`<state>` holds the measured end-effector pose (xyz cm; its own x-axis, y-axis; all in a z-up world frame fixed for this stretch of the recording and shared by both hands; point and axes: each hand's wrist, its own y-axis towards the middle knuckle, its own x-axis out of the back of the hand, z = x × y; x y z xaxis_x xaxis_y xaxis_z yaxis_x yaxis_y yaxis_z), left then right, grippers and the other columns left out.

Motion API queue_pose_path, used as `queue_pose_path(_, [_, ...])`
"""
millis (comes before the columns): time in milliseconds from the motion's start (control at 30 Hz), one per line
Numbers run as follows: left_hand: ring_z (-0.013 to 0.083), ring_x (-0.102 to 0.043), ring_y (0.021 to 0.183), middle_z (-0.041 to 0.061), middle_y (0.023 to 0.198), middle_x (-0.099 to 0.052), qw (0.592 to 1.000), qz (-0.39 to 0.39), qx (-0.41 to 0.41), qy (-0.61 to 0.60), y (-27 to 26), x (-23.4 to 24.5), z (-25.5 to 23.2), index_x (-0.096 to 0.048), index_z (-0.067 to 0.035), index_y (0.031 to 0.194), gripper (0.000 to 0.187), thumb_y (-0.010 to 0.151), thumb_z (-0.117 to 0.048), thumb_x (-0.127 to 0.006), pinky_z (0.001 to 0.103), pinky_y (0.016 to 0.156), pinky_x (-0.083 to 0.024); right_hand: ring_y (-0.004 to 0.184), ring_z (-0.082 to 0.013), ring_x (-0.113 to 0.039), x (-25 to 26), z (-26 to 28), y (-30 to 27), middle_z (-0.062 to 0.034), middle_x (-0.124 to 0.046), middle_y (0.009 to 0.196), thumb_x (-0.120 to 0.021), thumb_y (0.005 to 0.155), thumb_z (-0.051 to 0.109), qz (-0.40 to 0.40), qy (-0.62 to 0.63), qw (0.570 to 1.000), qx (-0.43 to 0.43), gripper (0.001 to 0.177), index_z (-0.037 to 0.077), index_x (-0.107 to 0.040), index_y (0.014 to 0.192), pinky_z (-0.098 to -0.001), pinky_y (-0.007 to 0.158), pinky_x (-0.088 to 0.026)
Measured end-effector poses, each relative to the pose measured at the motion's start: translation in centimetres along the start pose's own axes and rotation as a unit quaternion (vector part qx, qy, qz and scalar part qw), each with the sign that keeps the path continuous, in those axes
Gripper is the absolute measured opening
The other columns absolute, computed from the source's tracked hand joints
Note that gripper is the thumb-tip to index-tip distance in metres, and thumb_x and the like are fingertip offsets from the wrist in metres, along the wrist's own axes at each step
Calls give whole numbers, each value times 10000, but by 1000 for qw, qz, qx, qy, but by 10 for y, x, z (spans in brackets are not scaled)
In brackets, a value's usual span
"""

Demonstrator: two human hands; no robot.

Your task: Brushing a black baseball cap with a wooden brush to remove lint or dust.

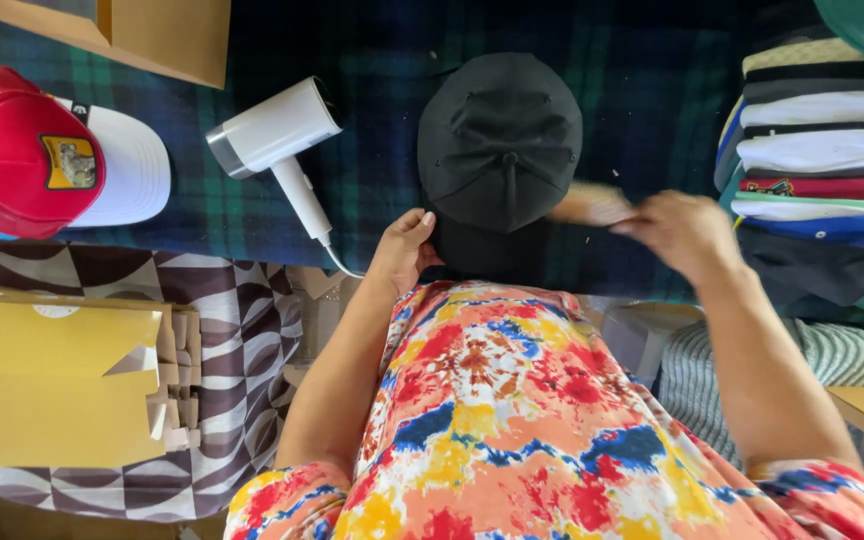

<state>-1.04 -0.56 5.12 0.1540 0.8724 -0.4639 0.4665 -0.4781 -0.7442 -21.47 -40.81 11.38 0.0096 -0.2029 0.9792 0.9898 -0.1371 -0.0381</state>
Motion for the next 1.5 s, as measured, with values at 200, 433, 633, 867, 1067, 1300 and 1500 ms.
queue_pose_path(200, [280, -743, 801, 72, 1014, -659, 999, -12, -30, 41, -21, -11, 9, -613, -171, 1210, 235, 992, -200, -693, 391, 604, -668, 790, -174, -700, 59, 36, -27, 64, -639, 785, -604, 972, 737, -6, -107, 991, -75, 442, 318, -696, 867, -316, 713, -533])
queue_pose_path(433, [287, -728, 806, 125, 955, -671, 991, -38, -45, 121, -61, -46, -5, -622, -101, 1178, 163, 1035, -178, -616, 409, 667, -655, 642, -201, -600, 76, 164, 48, 51, -529, 688, -718, 942, 492, -108, 126, 976, 141, 198, 297, -713, 904, -348, 635, -478])
queue_pose_path(633, [284, -634, 1315, 99, 1425, -635, 978, -65, 26, 195, -117, -92, -74, -514, -68, 1369, 430, 1005, -298, -503, 339, 1065, -522, 814, -264, -620, 79, 78, 39, -35, -650, 861, -823, 1058, 353, -100, 65, 986, -112, 286, 148, -687, 913, -392, 724, -454])
queue_pose_path(867, [386, -745, 798, 209, 941, -662, 993, -5, -54, 104, -26, -15, 17, -574, -25, 1206, 238, 1038, -189, -617, 491, 642, -649, 629, -244, -628, 103, 188, 68, -8, -558, 635, -701, 964, 555, -155, 91, 983, 30, 400, 237, -630, 732, -372, 619, -512])
queue_pose_path(1067, [366, -748, 822, 209, 949, -684, 994, -11, -57, 97, -6, 6, 33, -592, -16, 1185, 207, 1044, -165, -615, 492, 651, -649, 689, -322, -664, 32, 69, 42, -52, -577, 717, -734, 1130, 450, -201, 63, 968, -136, 381, 178, -621, 889, -415, 614, -522])
queue_pose_path(1300, [376, -741, 875, 231, 975, -683, 996, -15, -34, 86, -32, -20, 12, -580, 5, 1213, 244, 1037, -160, -612, 513, 693, -645, 667, -327, -674, 50, 175, 45, -74, -589, 664, -736, 960, 431, -121, 156, 978, -63, 332, 163, -610, 810, -422, 587, -529])
queue_pose_path(1500, [283, -661, 1011, 236, 1097, -689, 983, -46, -63, 169, -14, 3, 31, -588, 1, 1264, 312, 1027, -190, -659, 467, 867, -584, 445, -181, -529, -36, 123, 35, -46, -490, 541, -597, 1073, 502, -34, 511, 727, -457, 416, 112, -670, 946, -276, 384, -471])
